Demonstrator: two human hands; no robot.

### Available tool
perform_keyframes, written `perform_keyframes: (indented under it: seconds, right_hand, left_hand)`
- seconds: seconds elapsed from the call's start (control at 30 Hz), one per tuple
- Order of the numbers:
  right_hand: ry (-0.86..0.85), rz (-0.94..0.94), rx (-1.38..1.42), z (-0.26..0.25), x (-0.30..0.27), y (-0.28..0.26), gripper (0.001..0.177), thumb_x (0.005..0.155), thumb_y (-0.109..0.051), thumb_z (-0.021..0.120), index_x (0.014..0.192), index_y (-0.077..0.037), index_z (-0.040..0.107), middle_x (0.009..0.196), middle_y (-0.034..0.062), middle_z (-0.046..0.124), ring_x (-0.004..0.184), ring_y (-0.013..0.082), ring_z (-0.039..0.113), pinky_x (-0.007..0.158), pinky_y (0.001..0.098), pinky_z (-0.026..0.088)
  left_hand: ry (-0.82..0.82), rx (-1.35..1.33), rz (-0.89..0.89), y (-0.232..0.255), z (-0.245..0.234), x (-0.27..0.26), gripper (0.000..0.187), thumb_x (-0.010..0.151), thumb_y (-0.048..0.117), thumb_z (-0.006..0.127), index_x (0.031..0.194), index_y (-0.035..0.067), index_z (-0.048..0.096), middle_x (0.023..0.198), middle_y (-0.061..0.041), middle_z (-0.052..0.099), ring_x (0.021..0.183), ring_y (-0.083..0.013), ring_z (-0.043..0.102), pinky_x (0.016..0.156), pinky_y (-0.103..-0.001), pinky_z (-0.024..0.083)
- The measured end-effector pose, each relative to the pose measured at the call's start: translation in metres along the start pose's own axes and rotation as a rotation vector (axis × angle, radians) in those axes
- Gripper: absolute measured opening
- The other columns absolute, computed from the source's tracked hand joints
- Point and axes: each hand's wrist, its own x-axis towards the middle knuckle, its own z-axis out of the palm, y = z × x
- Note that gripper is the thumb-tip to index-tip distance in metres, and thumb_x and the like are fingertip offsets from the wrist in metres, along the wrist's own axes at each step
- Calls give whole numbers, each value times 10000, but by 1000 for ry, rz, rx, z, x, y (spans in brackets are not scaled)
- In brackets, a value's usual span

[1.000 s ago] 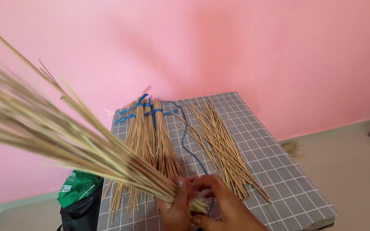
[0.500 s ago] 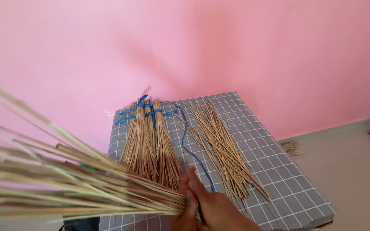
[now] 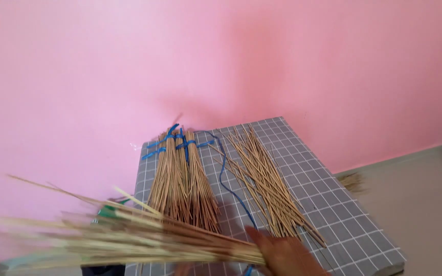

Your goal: Bundling and tying palm leaf ribs together with plastic string to create traditional brooms.

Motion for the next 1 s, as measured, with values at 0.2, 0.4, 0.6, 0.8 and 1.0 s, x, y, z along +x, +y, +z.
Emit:
perform_keyframes:
  seconds: [0.2, 0.4, 0.6, 0.8, 1.0]
  right_hand:
    - [-664, 730, 275, -75, 14, -54, 590, 937, -763, 349, 1048, -390, 792, 1050, -42, 783, 987, 147, 740, 907, 298, 569]
    - [3, -595, -399, -39, 4, -26, 284, 1063, -292, 612, 855, -103, 579, 762, 90, 679, 662, 271, 669, 732, 388, 537]
    - [100, -121, -268, -129, 7, -25, 710, 921, -504, 686, 1479, -115, 481, 1449, 108, 567, 1402, 297, 439, 1208, 551, 173]
    - [-55, -390, -102, 27, -18, 23, 436, 1036, -325, 569, 1428, -139, 620, 1448, 198, 532, 1399, 393, 414, 1097, 669, 222]
    - [170, -454, -63, 74, -38, 22, 68, 960, -236, 640, 962, -187, 687, 1069, -45, 695, 1171, 155, 644, 1138, 507, 338]
  left_hand:
    - [-94, 684, 265, -1, -7, -28, 148, 956, 324, 656, 1010, 234, 760, 1092, 65, 803, 1038, -133, 743, 943, -480, 543]
    - [-1150, 255, -550, 9, -22, 36, 751, 1007, 320, 408, 1636, 333, 0, 1385, -237, 528, 968, -295, 686, 811, -434, 568]
    - [-511, -278, -64, -15, -38, 3, 905, 805, -73, 792, 1571, 39, 323, 1666, -181, 313, 718, -137, 771, 590, -226, 649]
    - [-529, -380, -815, -2, -92, 35, 141, 827, 31, 763, 962, 63, 792, 812, -48, 702, 708, -129, 635, 723, -279, 499]
    - [-447, -644, -843, -5, -89, 32, 180, 870, -58, 762, 1039, 3, 755, 549, -35, 514, 444, -134, 438, 438, -288, 292]
